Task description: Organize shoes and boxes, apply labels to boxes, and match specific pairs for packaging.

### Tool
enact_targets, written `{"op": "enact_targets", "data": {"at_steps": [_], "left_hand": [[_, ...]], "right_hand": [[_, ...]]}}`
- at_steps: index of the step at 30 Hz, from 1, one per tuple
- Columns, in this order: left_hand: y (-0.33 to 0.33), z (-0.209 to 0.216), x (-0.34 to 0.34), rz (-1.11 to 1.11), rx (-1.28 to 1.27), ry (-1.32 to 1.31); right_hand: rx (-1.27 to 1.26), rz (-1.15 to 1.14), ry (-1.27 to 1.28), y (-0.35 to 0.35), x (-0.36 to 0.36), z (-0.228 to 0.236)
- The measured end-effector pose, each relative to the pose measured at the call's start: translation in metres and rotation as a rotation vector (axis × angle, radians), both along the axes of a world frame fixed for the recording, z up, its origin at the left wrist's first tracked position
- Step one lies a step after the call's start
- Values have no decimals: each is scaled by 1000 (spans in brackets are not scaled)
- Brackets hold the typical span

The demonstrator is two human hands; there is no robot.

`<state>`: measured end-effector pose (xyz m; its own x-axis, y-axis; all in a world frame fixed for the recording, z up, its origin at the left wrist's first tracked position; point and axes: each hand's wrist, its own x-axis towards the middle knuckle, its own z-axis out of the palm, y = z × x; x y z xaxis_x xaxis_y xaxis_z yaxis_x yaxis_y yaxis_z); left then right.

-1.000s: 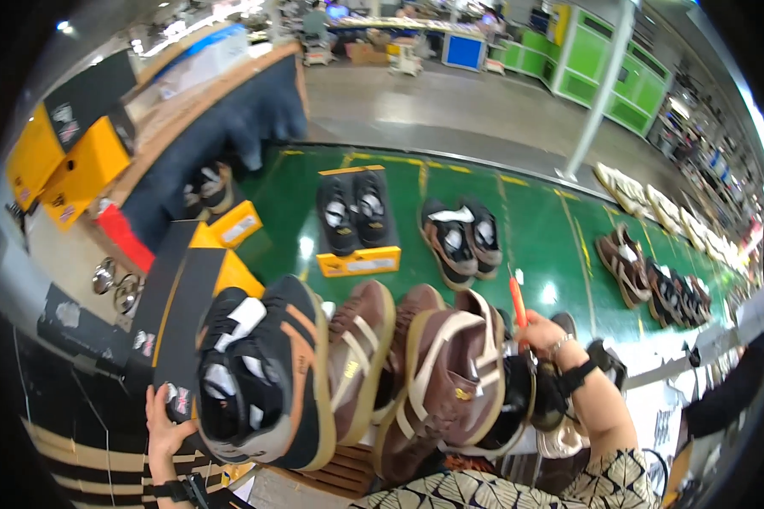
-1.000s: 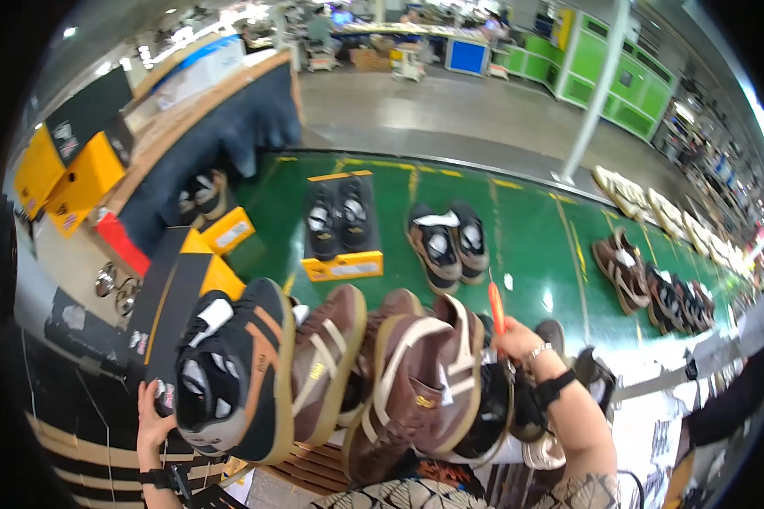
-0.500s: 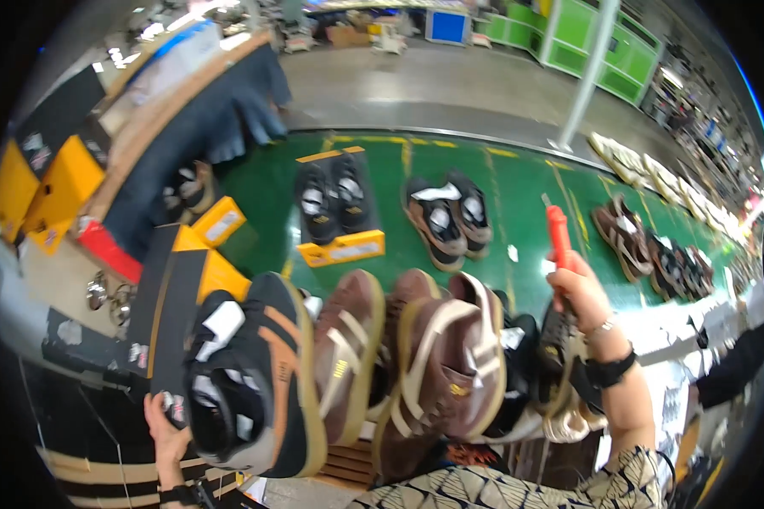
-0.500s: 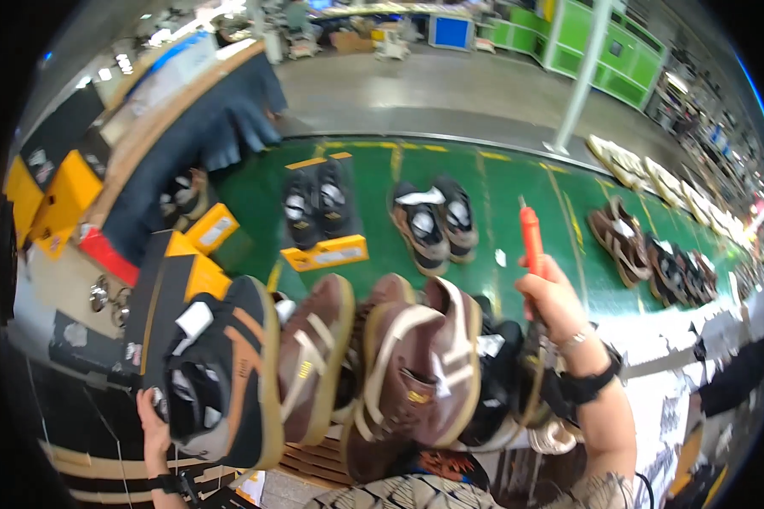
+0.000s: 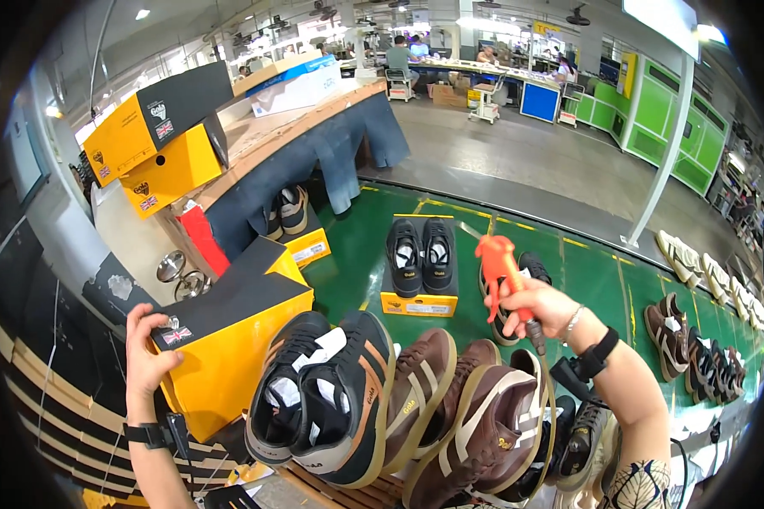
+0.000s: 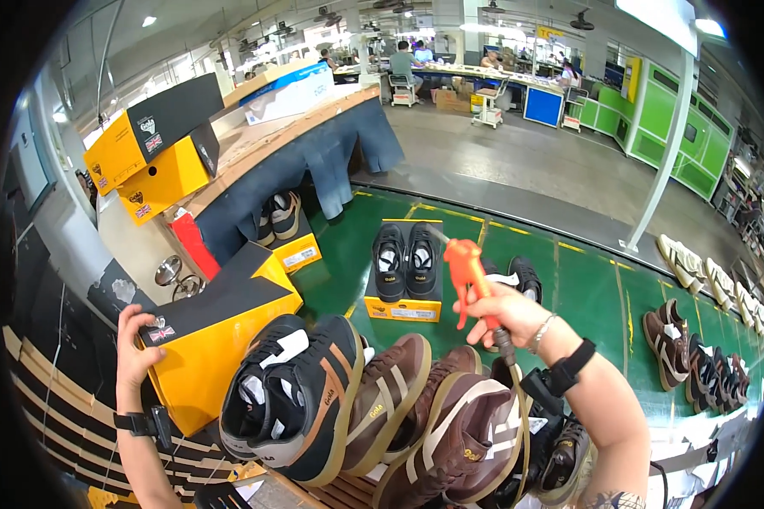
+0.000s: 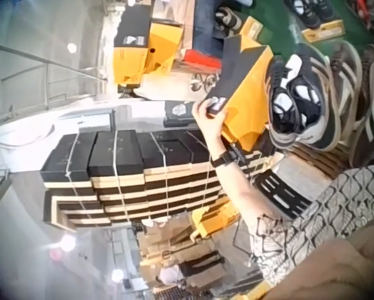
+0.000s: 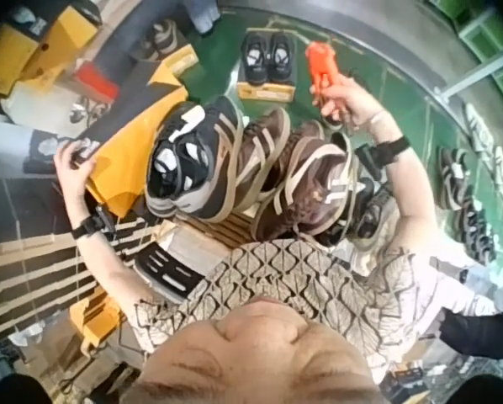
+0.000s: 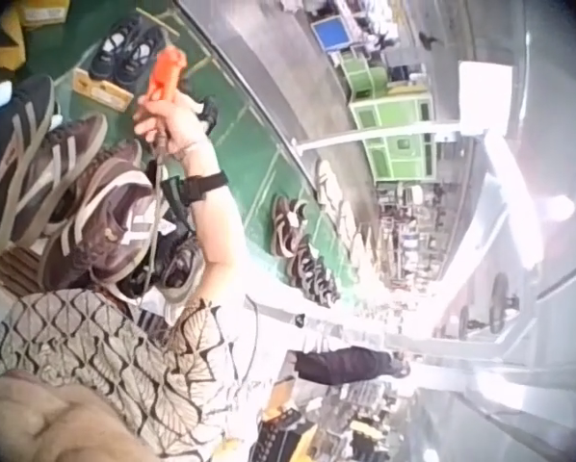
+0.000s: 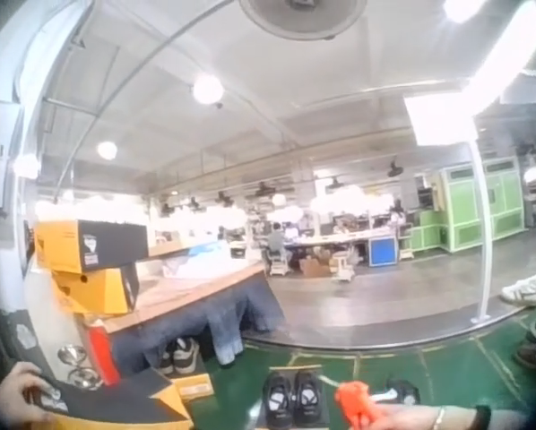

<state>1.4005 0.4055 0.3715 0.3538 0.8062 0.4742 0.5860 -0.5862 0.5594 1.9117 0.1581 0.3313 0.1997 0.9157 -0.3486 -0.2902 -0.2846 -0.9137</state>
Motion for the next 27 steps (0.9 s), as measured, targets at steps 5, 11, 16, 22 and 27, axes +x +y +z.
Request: {"op": "enact_targets", "data": {"at_steps": [5, 11, 16, 22, 27], "left_hand": [[-8, 53, 23, -72, 116, 46], [-9, 102, 37, -93, 220, 26], [5, 100, 9, -48, 409, -94], [-9, 103, 59, -5, 522, -134], [-6, 126, 54, -87, 688, 69]], "right_hand": [[-137, -64, -478, 47, 6, -24], [-183, -38, -613, 53, -2, -14], [-88, 79, -552, 24, 5, -27], [-298, 58, -527, -51, -6, -18], [-253, -343, -444, -84, 2, -37]]}}
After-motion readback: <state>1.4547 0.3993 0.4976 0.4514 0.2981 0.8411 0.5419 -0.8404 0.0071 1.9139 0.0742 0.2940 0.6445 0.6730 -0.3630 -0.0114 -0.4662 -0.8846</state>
